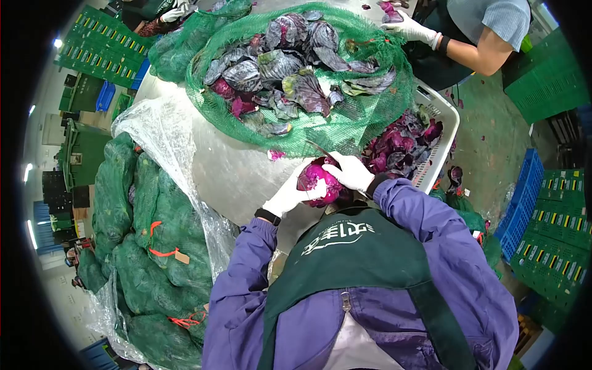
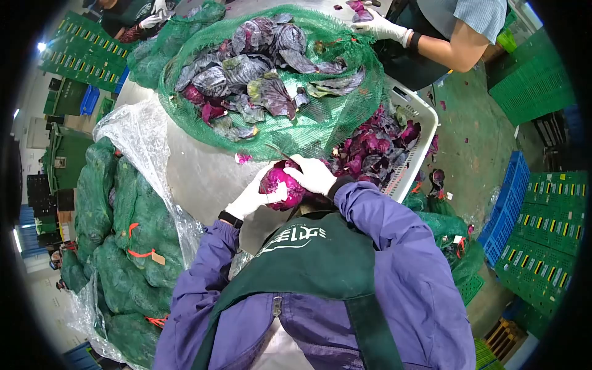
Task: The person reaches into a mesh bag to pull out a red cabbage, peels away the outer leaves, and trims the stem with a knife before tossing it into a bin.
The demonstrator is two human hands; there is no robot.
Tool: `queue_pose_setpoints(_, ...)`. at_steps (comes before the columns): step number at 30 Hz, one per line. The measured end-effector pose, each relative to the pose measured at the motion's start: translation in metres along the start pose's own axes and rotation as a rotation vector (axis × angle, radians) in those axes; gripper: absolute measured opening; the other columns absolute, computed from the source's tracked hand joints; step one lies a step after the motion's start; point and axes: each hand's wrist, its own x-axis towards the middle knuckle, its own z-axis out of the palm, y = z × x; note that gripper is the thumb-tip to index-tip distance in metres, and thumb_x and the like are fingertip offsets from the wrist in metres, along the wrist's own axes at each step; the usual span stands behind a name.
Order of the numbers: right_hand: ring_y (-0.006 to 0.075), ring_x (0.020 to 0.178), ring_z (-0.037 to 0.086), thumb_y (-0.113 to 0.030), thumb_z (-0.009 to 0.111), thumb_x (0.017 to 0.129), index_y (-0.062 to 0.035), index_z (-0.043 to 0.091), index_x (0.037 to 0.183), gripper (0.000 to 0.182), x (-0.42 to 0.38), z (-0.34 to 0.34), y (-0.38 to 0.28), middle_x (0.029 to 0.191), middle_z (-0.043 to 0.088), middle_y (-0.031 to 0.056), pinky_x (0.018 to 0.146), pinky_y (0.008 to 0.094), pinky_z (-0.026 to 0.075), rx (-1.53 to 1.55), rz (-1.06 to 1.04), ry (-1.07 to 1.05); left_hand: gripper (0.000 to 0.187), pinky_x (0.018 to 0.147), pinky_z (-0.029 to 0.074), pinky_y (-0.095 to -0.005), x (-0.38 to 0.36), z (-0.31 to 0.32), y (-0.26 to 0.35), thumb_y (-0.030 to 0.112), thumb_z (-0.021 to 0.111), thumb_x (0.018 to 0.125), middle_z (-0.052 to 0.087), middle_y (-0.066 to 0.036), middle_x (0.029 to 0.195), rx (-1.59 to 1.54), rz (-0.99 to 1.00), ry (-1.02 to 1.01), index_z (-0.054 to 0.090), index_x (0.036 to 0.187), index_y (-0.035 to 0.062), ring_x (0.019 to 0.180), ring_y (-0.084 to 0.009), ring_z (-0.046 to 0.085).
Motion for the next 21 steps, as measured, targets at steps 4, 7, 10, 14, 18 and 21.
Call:
queue_pose_setpoints(4,0.0428,0.082,0.065,-0.034,0.057,0.092,-0.0067,0.056,0.113,0.034,-0.004,0.020,-0.009,0.088,0.066,0.0239,0.074,0.0483,0.051,-0.074,0.009,0.106,0.088,0.109,0.032,-0.0501,-0.006,0.003,0.011,0.038,0.082,0.065,0.049,-0.017,0.135,0.937,0.472,0.193,0.044,0.140,0.0100,0.130,-0.0381,0.038)
queue_pose_setpoints(7,0.0408,0.077,0.066,-0.031,0.058,0.091,-0.0096,0.056,0.110,0.028,0.001,0.028,-0.020,0.085,0.067,0.0213,0.070,0.0494,0.051,-0.118,0.018,0.132,0.103,0.103,0.038,-0.0486,-0.015,0.059,0.006,0.035,0.087,0.055,0.051,-0.021,0.130,1.019,0.322,0.551,0.039,0.141,0.0043,0.122,-0.0400,0.046)
queue_pose_setpoints(10,0.0423,0.079,0.065,-0.028,0.057,0.090,-0.0095,0.055,0.109,0.026,0.007,0.026,-0.016,0.083,0.066,0.0224,0.070,0.0510,0.050,-0.096,0.103,0.164,0.099,0.099,0.041,-0.0456,-0.011,0.058,-0.007,0.028,0.090,0.052,0.055,-0.020,0.123,0.853,0.364,0.676,0.043,0.134,0.0014,0.116,-0.0376,0.051)
queue_pose_setpoints(14,0.0428,0.080,0.064,-0.025,0.059,0.088,-0.0109,0.055,0.112,0.029,0.001,0.036,0.031,0.082,0.066,0.0236,0.071,0.0519,0.050,-0.159,0.143,0.214,0.111,0.109,0.037,-0.0424,-0.035,0.040,-0.017,0.032,0.090,0.058,0.045,-0.023,0.136,0.890,0.350,0.645,0.030,0.145,-0.0025,0.127,-0.0352,0.046)
queue_pose_setpoints(18,0.0427,0.081,0.065,-0.026,0.060,0.089,-0.0146,0.056,0.117,0.031,-0.022,0.009,0.045,0.086,0.066,0.0233,0.072,0.0498,0.052,-0.158,0.203,0.339,0.104,0.108,0.039,-0.0377,-0.069,-0.008,-0.048,0.026,0.091,0.064,0.047,-0.018,0.136,0.217,0.089,0.626,0.029,0.144,-0.0016,0.124,-0.0278,0.049)
queue_pose_setpoints(21,0.0386,0.095,0.065,-0.027,0.063,0.089,-0.0109,0.052,0.125,0.041,-0.045,-0.051,0.077,0.103,0.067,0.0206,0.083,0.0449,0.051,-0.257,0.272,0.504,0.087,0.100,0.047,-0.0389,-0.072,-0.035,-0.069,0.029,0.080,0.077,0.048,-0.013,0.137,-0.294,0.002,0.584,0.032,0.145,0.0039,0.121,-0.0254,0.053)
